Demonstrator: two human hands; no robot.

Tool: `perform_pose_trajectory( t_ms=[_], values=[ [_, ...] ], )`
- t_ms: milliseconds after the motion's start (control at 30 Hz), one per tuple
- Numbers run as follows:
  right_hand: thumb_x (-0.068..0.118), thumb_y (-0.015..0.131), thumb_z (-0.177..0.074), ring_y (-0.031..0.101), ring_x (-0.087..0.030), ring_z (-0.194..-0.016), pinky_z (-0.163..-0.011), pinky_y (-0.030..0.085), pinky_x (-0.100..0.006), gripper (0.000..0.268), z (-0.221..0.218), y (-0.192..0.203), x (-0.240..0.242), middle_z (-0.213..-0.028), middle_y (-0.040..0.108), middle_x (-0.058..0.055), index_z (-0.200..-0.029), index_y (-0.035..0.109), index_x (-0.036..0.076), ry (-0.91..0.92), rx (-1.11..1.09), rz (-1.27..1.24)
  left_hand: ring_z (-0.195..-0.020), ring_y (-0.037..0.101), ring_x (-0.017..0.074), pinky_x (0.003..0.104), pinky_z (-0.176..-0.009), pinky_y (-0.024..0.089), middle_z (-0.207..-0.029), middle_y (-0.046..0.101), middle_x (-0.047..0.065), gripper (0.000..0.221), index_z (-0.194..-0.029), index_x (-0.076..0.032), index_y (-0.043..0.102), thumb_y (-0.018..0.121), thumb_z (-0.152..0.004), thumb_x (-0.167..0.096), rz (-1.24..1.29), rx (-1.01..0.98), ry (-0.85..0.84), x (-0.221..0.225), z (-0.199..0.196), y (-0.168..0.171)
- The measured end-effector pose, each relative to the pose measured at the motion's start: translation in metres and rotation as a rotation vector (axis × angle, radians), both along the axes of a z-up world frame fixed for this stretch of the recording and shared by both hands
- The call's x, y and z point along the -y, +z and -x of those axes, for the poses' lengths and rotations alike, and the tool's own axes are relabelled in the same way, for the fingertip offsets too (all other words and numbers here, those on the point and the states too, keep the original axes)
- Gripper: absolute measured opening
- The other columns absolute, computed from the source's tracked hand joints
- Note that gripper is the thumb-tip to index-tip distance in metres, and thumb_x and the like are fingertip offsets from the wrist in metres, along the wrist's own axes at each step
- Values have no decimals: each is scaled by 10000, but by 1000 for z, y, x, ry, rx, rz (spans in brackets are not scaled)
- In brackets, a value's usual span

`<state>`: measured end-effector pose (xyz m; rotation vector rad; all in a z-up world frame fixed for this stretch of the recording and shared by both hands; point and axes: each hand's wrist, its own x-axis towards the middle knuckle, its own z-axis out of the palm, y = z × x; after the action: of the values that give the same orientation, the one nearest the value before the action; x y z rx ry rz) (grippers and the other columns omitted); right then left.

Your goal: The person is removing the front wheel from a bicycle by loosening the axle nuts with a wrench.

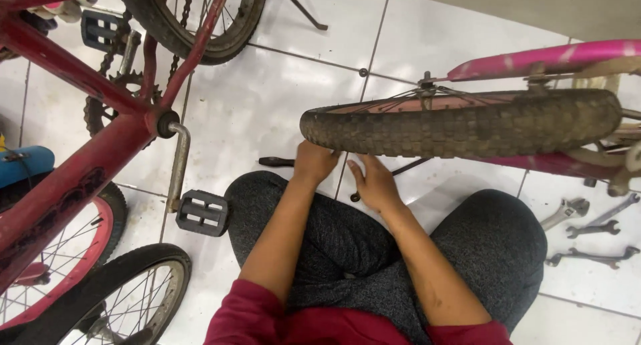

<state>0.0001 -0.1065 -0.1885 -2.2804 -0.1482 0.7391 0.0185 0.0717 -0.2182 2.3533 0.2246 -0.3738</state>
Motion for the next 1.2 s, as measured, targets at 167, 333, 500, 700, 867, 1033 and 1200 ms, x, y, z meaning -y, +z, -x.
perform_pose_trajectory(
  t_ms=[167, 333, 500, 700, 867, 1033, 1200],
  values=[
    [292, 465, -1091, 493, -377, -1384, -1171, 363, -518, 478, 7, -106, 26, -1467, 538, -195, -1495, 473, 37, 150, 221, 127, -714, 704, 291, 384, -616, 553, -755, 710, 130, 159, -925, -33, 727, 648, -952, -169, -25, -6, -26, -2, 0, -12],
    [282, 471, -1080, 354, -353, -1486, -1243, 221, -502, 563, 8, -128, 26, -1570, 426, -198, -1578, 362, 44, 179, 229, 137, -770, 713, 282, 385, -650, 562, -814, 723, 126, 172, -979, -48, 714, 631, -971, -198, -57, 20, -87, 5, -9, -13],
    [269, 469, -1094, 346, -378, -1487, -1262, 161, -494, 529, -1, -13, 8, -1541, 439, -274, -1521, 413, -39, 169, 219, 106, -845, 725, 269, 386, -695, 574, -893, 741, 121, 199, -1050, -67, 697, 610, -996, -238, -107, 31, -147, 12, 5, -11],
    [212, 438, -1096, 180, -412, -1544, -1259, 166, -508, 566, 3, 45, 20, -1622, 274, -316, -1586, 284, -27, 106, 100, 31, -981, 724, 275, 405, -774, 598, -1025, 742, 112, 292, -1212, -68, 690, 593, -1014, -260, -183, 127, -218, 17, 14, 7],
    [239, 414, -1101, 138, -365, -1565, -1271, 137, -470, 568, 17, 75, 36, -1650, 231, -281, -1599, 268, 9, 70, 40, 32, -951, 713, 255, 392, -778, 599, -975, 692, 72, 251, -1232, -128, 689, 588, -1005, -161, -144, 233, -288, 22, 32, 48],
    [248, 426, -1094, 126, -339, -1572, -1271, 136, -467, 583, 32, 94, 53, -1657, 218, -268, -1606, 260, 24, 69, 17, 52, -921, 715, 213, 349, -759, 595, -929, 672, 30, 210, -1182, -165, 708, 598, -1003, -157, -180, 314, -318, 28, 55, 57],
    [249, 460, -1083, 293, -360, -1518, -1203, 311, -491, 570, 45, 120, 75, -1593, 354, -277, -1594, 317, 38, -61, 82, 13, -929, 715, 227, 367, -782, 600, -938, 685, 33, 222, -1165, -146, 731, 576, -1007, -141, -193, 267, -387, 38, 73, 70]
  ],
)
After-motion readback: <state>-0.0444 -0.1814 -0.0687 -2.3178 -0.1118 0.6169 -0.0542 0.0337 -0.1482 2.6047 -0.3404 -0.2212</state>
